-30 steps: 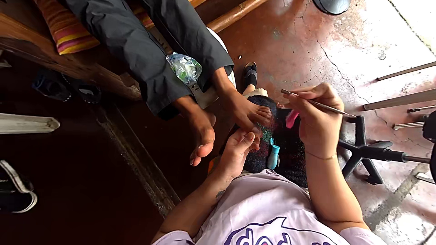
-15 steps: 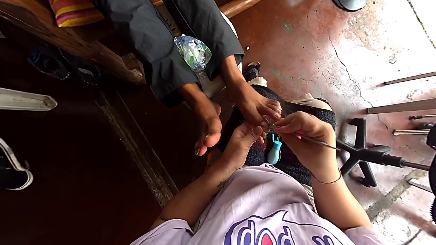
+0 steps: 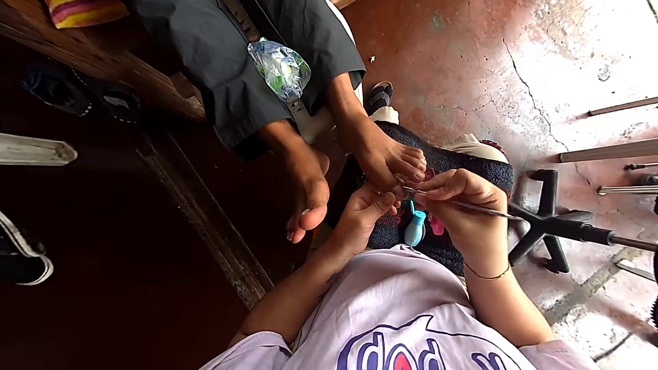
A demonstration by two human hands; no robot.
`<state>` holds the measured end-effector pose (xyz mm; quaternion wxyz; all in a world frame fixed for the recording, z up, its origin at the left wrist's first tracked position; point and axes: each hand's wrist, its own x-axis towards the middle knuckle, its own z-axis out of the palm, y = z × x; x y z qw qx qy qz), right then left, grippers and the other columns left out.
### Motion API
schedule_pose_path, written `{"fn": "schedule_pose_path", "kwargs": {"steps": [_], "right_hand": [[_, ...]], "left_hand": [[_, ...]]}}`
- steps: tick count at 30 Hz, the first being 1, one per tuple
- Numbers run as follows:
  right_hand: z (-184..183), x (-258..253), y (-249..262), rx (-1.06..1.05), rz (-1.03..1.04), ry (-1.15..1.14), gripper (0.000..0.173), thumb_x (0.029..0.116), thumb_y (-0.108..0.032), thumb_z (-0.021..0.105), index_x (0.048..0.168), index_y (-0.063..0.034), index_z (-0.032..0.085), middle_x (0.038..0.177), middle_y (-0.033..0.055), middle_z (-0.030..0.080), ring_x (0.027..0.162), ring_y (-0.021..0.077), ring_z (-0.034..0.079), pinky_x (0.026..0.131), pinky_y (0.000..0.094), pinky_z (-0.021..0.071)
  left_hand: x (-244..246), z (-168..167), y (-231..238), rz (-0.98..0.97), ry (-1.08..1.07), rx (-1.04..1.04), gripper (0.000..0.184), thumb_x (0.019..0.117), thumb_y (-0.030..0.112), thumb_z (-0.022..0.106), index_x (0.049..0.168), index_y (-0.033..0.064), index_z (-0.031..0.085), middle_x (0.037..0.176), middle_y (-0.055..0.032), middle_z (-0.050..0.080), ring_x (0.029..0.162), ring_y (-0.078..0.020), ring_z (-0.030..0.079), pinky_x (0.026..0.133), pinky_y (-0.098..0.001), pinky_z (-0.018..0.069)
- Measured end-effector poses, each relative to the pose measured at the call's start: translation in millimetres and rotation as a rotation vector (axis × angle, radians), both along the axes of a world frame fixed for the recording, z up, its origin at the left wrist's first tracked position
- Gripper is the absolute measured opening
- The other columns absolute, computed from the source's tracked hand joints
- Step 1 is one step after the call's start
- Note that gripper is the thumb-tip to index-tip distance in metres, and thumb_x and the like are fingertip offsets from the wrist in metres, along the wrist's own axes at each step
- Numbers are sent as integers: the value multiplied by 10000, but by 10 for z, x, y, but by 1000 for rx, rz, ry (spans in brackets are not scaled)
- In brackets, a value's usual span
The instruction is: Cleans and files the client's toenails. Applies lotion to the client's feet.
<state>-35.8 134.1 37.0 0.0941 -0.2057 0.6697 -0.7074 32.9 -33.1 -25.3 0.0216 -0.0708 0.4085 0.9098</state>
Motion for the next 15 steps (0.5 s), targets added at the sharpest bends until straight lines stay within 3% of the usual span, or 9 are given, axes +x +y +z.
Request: {"fn": "schedule_pose_path", "kwargs": {"steps": [5,8,10,12,15], "right_hand": [[-25,49,10,13,4,56,142,847,72,725,871,-65,694,930,65,748,871,178,753,779,339,658],[-90,93,-40,51,-35,152,119,860,57,721,870,-59,695,952,43,734,886,130,726,772,286,633],[-92,71,0,20,-5,106,118,858,59,725,877,-56,707,951,53,741,844,142,734,740,296,643],[-87,51,34,10,33,102,135,854,71,732,872,-58,698,945,61,746,882,169,751,779,327,656],[-122,57,-21,23,12,183,136,855,75,721,847,-52,673,952,58,733,910,142,734,789,301,641]], "left_hand": [[13,1,-12,-5,4,-7,165,1019,102,568,1138,102,683,997,-10,697,895,-86,654,869,-272,548],[13,-4,-6,-4,10,-12,165,1020,109,572,1149,98,676,989,-6,697,883,-79,654,854,-263,551],[13,-2,-8,-7,9,-3,174,1020,103,570,1158,96,675,1003,-12,698,890,-85,654,858,-268,550],[19,0,-13,-2,9,-9,174,1018,103,572,1154,101,681,1011,-11,702,898,-83,657,861,-266,551],[21,-12,-12,-2,10,-24,166,1019,114,575,1149,104,678,996,-5,696,892,-82,651,858,-268,548]]}}
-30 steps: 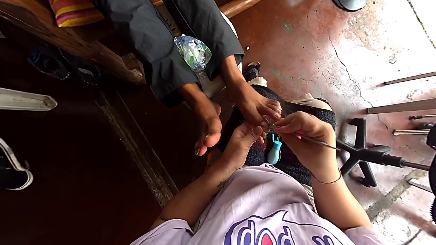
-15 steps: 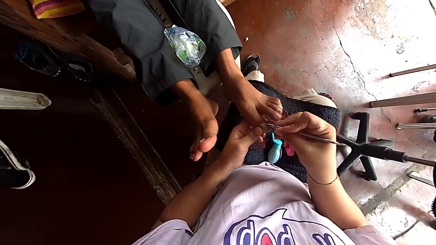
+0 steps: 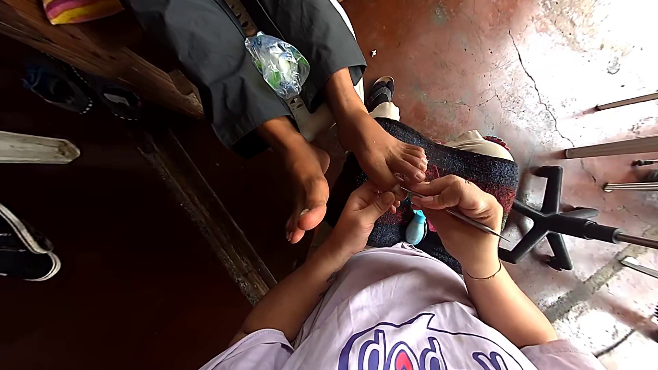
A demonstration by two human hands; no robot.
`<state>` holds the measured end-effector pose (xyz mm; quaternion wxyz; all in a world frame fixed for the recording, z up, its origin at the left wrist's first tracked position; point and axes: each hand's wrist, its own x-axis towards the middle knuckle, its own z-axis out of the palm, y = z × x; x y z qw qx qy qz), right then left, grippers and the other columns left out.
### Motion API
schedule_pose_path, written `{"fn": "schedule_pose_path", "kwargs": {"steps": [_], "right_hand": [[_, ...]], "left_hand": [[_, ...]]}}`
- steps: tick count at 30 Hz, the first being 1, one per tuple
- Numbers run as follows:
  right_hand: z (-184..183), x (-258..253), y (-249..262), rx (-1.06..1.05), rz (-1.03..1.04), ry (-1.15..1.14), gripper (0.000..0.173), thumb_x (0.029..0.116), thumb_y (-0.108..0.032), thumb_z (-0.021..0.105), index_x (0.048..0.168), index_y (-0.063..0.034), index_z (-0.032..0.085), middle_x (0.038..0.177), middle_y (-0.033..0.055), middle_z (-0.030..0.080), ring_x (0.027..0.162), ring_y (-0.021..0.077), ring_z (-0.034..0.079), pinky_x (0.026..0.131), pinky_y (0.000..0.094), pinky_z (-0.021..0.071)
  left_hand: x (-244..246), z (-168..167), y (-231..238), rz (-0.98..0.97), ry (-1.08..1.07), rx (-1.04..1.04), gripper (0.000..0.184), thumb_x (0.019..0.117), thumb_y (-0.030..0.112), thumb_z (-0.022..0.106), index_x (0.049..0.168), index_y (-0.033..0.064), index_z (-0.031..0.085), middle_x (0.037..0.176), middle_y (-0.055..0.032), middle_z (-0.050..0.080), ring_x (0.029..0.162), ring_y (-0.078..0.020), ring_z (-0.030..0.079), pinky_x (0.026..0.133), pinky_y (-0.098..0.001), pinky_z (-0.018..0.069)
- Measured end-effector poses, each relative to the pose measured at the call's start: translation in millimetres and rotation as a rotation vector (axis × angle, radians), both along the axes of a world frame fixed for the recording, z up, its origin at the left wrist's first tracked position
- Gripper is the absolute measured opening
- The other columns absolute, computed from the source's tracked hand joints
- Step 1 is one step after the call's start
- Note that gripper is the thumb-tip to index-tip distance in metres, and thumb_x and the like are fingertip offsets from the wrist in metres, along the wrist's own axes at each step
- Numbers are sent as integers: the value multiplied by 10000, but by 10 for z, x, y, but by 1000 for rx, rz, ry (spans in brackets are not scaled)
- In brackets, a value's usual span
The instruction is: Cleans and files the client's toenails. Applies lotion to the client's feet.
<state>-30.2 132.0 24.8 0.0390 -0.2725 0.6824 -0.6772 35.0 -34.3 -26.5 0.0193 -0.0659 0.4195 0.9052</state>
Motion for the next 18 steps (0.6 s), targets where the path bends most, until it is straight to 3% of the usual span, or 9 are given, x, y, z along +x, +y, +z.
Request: {"fn": "schedule_pose_path", "kwargs": {"steps": [3,6,10,13,15,18], "right_hand": [[-8,-32,58,-41,45,-71,134,858,65,735,872,-64,701,954,54,743,866,150,743,758,311,652],[-55,-17,31,-7,29,44,130,872,61,721,853,-58,670,942,61,726,954,163,734,833,327,640],[-101,-18,36,-37,25,-9,130,867,50,731,866,-73,690,960,50,733,872,137,732,751,296,644],[-84,-42,60,-35,65,21,135,871,55,730,864,-69,676,954,49,732,944,157,740,825,324,646],[-95,-27,20,-7,31,79,136,868,61,716,834,-54,651,941,54,718,945,141,723,822,301,633],[-81,-60,69,-48,68,-15,139,861,57,735,854,-71,682,957,49,740,894,149,743,780,311,650]], "left_hand": [[5,5,4,4,-10,-2,168,1020,119,575,1142,114,689,995,-8,709,894,-84,664,858,-269,556],[5,6,-7,8,-11,-11,169,1023,103,563,1143,106,683,1001,-11,706,897,-87,661,861,-269,552],[14,16,-3,6,-23,-11,159,1015,94,567,1120,106,685,970,-6,705,878,-83,661,852,-269,553],[15,16,-16,8,-17,-12,176,1015,85,564,1138,106,688,990,-3,709,892,-76,662,859,-263,554],[13,14,-11,8,-17,-22,176,1017,78,560,1142,104,680,994,1,706,895,-74,659,865,-260,550],[15,13,-2,6,-18,-8,171,1016,86,567,1136,114,687,997,0,710,891,-79,663,860,-262,554]]}}
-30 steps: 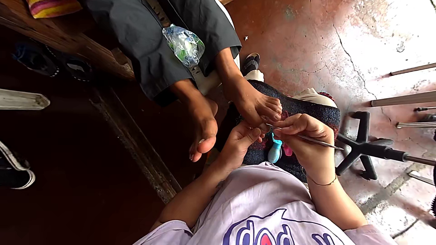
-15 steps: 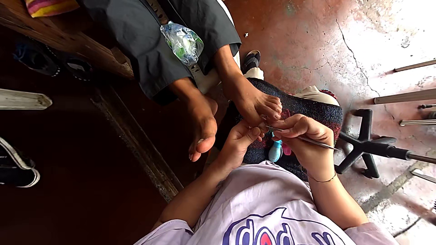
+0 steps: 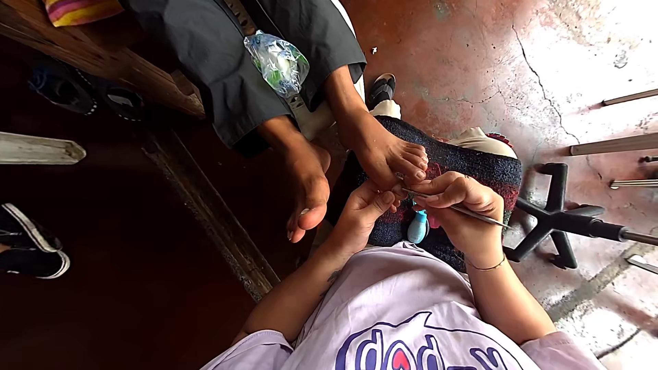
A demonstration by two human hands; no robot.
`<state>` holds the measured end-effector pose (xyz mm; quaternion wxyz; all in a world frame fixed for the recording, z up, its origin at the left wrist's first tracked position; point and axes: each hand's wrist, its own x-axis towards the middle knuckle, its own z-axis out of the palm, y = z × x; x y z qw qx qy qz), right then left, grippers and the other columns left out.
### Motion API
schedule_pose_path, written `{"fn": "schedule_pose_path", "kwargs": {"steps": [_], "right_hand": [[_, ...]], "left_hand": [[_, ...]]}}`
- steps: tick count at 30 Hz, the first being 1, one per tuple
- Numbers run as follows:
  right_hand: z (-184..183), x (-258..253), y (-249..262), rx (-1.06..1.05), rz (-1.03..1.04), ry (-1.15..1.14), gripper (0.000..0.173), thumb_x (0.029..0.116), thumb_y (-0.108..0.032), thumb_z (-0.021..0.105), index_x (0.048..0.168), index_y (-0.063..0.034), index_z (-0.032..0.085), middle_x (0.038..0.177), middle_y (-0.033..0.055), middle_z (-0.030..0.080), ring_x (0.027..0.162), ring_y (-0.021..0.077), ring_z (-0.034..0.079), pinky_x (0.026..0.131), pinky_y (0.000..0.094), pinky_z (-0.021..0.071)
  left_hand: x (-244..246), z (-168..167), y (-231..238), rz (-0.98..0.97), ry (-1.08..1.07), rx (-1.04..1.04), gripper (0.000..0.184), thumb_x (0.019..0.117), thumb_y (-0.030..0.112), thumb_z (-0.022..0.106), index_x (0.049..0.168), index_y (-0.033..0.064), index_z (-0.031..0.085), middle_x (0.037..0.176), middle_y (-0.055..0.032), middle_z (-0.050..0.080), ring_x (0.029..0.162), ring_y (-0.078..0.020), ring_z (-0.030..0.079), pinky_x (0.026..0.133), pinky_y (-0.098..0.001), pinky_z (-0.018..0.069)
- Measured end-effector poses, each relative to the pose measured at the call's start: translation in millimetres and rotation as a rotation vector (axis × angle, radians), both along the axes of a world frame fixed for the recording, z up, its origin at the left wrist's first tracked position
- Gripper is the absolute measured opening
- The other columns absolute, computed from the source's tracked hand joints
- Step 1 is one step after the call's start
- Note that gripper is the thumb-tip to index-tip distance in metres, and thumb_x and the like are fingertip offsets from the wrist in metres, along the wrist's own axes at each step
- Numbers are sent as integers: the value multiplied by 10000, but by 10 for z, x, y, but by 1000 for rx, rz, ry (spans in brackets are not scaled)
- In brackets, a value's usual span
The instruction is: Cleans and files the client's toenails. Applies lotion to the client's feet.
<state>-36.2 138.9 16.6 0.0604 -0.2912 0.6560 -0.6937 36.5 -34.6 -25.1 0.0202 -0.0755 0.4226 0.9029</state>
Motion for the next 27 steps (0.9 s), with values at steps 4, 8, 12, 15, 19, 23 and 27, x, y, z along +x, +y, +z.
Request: {"fn": "schedule_pose_path", "kwargs": {"steps": [4,8,12,15,19,23,27], "right_hand": [[0,9,-45,69,-35,148,137,861,72,712,823,-39,640,919,68,712,944,147,723,825,302,628],[12,-28,20,33,19,-1,141,860,56,729,857,-77,684,956,36,737,855,116,734,735,274,646],[5,-37,-27,67,-9,107,131,868,55,713,850,-62,657,962,40,718,927,114,716,800,273,624],[9,-82,45,28,59,14,156,877,44,736,936,-99,718,1010,9,733,899,114,728,768,283,644],[-17,-103,25,51,40,124,160,876,53,729,923,-98,714,1020,5,726,972,130,722,840,300,634],[-15,-139,67,53,52,73,190,883,35,744,946,-143,733,1041,-24,731,923,120,729,781,296,649],[3,-159,53,105,42,142,189,876,16,754,922,-164,722,1024,-49,715,950,110,715,801,288,636]], "left_hand": [[-6,-8,2,5,0,-13,181,1019,74,549,1139,110,680,992,7,709,894,-68,660,857,-253,550],[3,0,8,3,-6,0,171,1020,93,564,1139,111,685,993,1,708,891,-78,660,859,-261,553],[-26,-2,18,6,13,-23,179,1018,77,543,1137,122,669,986,26,704,873,-54,651,824,-243,549],[-22,27,38,5,23,-59,181,1024,72,509,1145,88,642,971,11,687,840,-55,634,780,-231,542],[-70,90,52,29,25,-66,190,1014,17,476,1133,60,618,952,31,674,850,-32,622,787,-214,529],[-123,105,71,32,24,-42,158,1011,5,489,1111,27,610,942,38,675,854,-18,625,790,-205,532],[-147,126,83,46,32,-26,142,1006,-3,496,1101,9,601,920,33,668,836,-6,606,774,-191,511]]}}
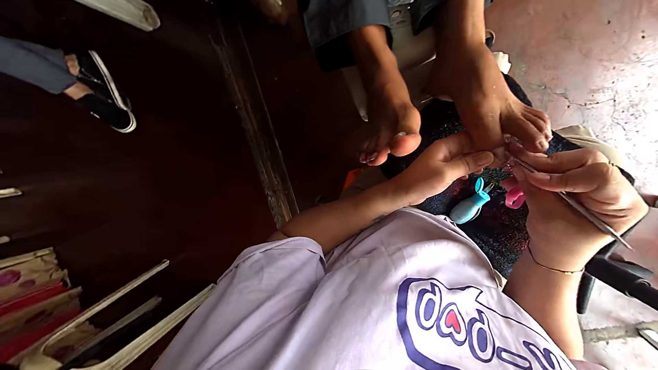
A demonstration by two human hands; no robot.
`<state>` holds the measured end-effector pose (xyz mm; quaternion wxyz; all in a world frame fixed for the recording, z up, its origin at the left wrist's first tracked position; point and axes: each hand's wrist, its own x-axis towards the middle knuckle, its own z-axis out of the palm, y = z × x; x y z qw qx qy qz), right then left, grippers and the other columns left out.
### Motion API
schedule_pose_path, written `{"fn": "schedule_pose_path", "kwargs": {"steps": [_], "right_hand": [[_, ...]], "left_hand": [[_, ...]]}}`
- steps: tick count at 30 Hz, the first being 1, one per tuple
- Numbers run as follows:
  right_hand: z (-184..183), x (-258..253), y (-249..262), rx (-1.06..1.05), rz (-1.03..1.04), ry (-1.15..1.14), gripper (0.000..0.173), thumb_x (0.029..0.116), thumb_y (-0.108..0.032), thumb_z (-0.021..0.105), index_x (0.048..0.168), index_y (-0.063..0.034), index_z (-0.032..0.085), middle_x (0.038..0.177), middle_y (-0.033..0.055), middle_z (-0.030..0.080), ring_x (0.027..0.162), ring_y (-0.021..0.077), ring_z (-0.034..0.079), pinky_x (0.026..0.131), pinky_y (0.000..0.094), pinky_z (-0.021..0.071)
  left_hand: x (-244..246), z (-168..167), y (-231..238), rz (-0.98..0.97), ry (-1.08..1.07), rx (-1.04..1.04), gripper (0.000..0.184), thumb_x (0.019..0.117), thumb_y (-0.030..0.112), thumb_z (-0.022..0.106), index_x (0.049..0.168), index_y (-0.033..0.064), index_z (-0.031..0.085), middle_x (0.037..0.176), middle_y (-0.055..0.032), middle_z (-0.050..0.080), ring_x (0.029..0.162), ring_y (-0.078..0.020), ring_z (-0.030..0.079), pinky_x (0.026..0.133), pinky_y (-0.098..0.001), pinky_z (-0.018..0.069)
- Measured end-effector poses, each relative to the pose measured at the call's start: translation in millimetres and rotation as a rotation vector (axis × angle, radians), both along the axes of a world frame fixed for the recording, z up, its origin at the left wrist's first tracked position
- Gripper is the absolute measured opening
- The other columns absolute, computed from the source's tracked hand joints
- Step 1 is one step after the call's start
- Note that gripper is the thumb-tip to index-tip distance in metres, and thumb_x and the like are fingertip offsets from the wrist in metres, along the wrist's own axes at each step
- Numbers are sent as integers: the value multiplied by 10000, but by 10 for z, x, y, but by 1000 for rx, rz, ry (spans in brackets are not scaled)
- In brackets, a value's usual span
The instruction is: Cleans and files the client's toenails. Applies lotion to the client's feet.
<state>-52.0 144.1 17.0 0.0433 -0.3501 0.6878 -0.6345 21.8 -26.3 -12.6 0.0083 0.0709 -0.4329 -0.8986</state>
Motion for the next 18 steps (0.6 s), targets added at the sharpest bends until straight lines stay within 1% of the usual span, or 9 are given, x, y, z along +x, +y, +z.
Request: {"fn": "schedule_pose_path", "kwargs": {"steps": [3,5,6,8,9,11,13,16,18], "right_hand": [[33,-21,6,16,10,5,192,882,20,745,933,-165,729,1020,-65,708,953,90,694,828,276,607],[64,-62,44,8,46,-44,215,876,16,756,938,-188,730,1014,-65,724,894,102,724,764,280,644],[80,-62,30,17,42,-38,214,871,11,756,925,-193,721,1003,-72,724,873,92,724,743,268,644],[105,-28,-11,48,20,22,171,873,-2,759,902,-164,710,998,-69,706,923,74,695,793,248,609],[113,-21,-16,60,22,35,155,875,-4,756,896,-150,707,995,-62,693,939,69,684,808,242,603],[146,-60,42,69,91,-29,156,874,-6,750,890,-155,705,975,-58,682,889,66,688,763,241,620],[193,-108,97,35,191,-173,172,871,6,752,901,-158,715,936,-43,701,831,101,718,737,294,655],[184,-24,-1,-49,91,-276,208,869,39,748,940,-155,725,955,-14,729,726,109,718,618,277,649],[180,-8,5,-10,89,-256,187,882,33,739,935,-146,722,978,-18,720,755,102,720,636,270,651]], "left_hand": [[-9,4,10,-4,4,11,141,1005,-18,496,1103,-9,598,917,16,655,825,-10,592,763,-187,499],[-2,3,5,-7,5,8,143,1007,-16,494,1105,-13,598,917,10,653,819,-12,591,758,-187,500],[5,7,-2,-12,10,-3,148,1011,-10,488,1111,-9,597,924,10,655,826,-11,596,766,-187,504],[47,40,11,-39,-3,-27,172,1022,17,457,1128,6,592,908,-6,645,799,-23,584,744,-181,491],[69,54,17,-50,-12,-37,184,1021,36,456,1139,19,596,910,-18,664,785,-35,595,724,-182,494],[79,56,3,-61,-10,-54,210,1026,45,461,1183,36,601,955,-6,677,819,-33,608,747,-185,508],[80,24,-22,-56,-1,-78,218,1025,45,469,1193,38,608,973,5,670,843,-34,603,766,-193,507],[83,-17,-36,-52,7,-66,220,1027,35,476,1199,37,613,973,0,669,845,-43,608,779,-204,517],[88,-36,-42,-45,9,-54,213,1025,31,485,1194,44,612,971,5,668,845,-40,611,780,-201,519]]}}
